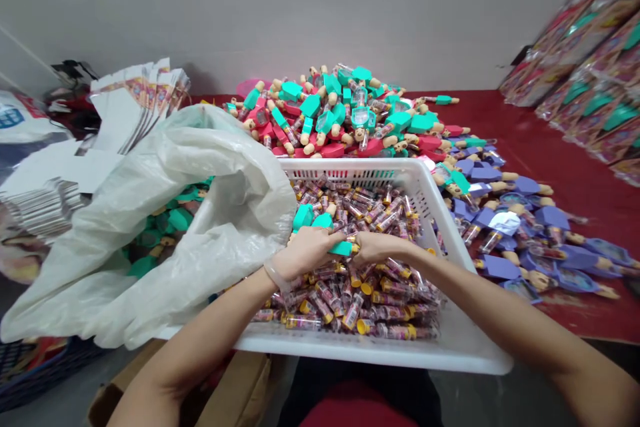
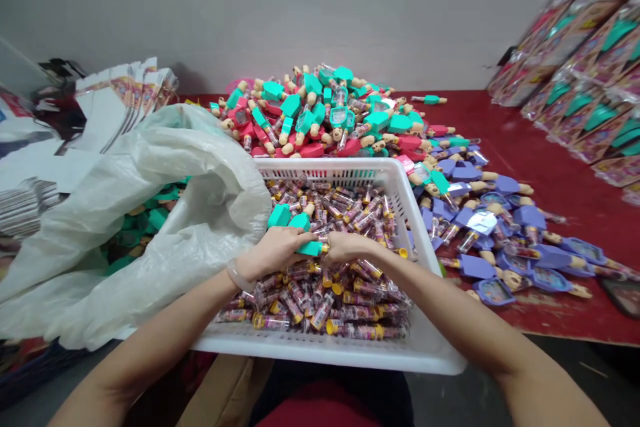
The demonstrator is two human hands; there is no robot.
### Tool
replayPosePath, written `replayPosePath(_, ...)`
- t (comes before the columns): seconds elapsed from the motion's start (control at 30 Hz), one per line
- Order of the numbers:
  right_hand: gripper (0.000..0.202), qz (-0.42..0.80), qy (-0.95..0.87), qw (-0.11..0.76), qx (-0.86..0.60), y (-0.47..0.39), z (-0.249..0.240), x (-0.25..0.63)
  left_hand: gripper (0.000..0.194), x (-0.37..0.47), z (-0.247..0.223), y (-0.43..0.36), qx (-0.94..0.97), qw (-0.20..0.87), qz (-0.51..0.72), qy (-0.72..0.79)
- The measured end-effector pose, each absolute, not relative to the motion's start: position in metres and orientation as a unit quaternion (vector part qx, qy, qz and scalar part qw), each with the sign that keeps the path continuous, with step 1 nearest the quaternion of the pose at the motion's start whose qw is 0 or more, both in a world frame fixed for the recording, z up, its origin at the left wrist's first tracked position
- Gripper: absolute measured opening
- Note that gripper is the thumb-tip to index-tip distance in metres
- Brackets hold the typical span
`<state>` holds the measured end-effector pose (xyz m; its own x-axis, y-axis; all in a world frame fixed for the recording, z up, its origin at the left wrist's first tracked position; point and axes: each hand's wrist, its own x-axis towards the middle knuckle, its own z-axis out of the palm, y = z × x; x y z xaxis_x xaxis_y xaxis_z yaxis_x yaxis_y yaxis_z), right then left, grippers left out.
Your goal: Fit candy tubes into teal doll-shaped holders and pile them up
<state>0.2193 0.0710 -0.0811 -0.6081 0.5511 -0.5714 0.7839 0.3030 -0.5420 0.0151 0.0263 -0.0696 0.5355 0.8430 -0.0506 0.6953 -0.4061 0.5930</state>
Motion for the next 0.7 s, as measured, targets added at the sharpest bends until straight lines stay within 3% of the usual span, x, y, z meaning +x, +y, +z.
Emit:
replayPosePath(0.17, 0.052, -0.126, 0.800, 0.049, 0.585, 0.110, -0.075, 0.251, 0.037, -0.008, -0.038, 0.045, 0.767, 0.392, 0.055, 0.505)
replayPosePath(0.23, 0.047, -0.063, 0.776, 0.028, 0.627, 0.116, -0.079, 0.258, 0.039, -0.021, -0.012, 0.066, 0.701, 0.474, 0.138, 0.514)
replayPosePath(0.3, 0.044, -0.053, 0.785, 0.023, 0.617, 0.116, -0.086, 0.258, 0.044, -0.026, 0.016, 0.091, 0.611, 0.526, 0.303, 0.508)
replayPosePath(0.4, 0.039, -0.048, 0.815, 0.028, 0.577, 0.111, -0.097, 0.253, 0.046, -0.014, 0.037, 0.118, 0.578, 0.443, 0.443, 0.523)
replayPosePath(0.5, 0.030, -0.052, 0.823, 0.033, 0.565, 0.108, -0.104, 0.250, 0.040, 0.018, 0.013, 0.115, 0.646, 0.324, 0.392, 0.569)
replayPosePath(0.57, 0.027, -0.054, 0.822, 0.024, 0.566, 0.107, -0.103, 0.249, 0.034, 0.041, -0.023, 0.101, 0.674, 0.303, 0.310, 0.599)
replayPosePath(0.7, 0.033, -0.062, 0.811, -0.021, 0.582, 0.102, -0.090, 0.241, 0.032, 0.070, -0.084, 0.074, 0.646, 0.294, 0.336, 0.620)
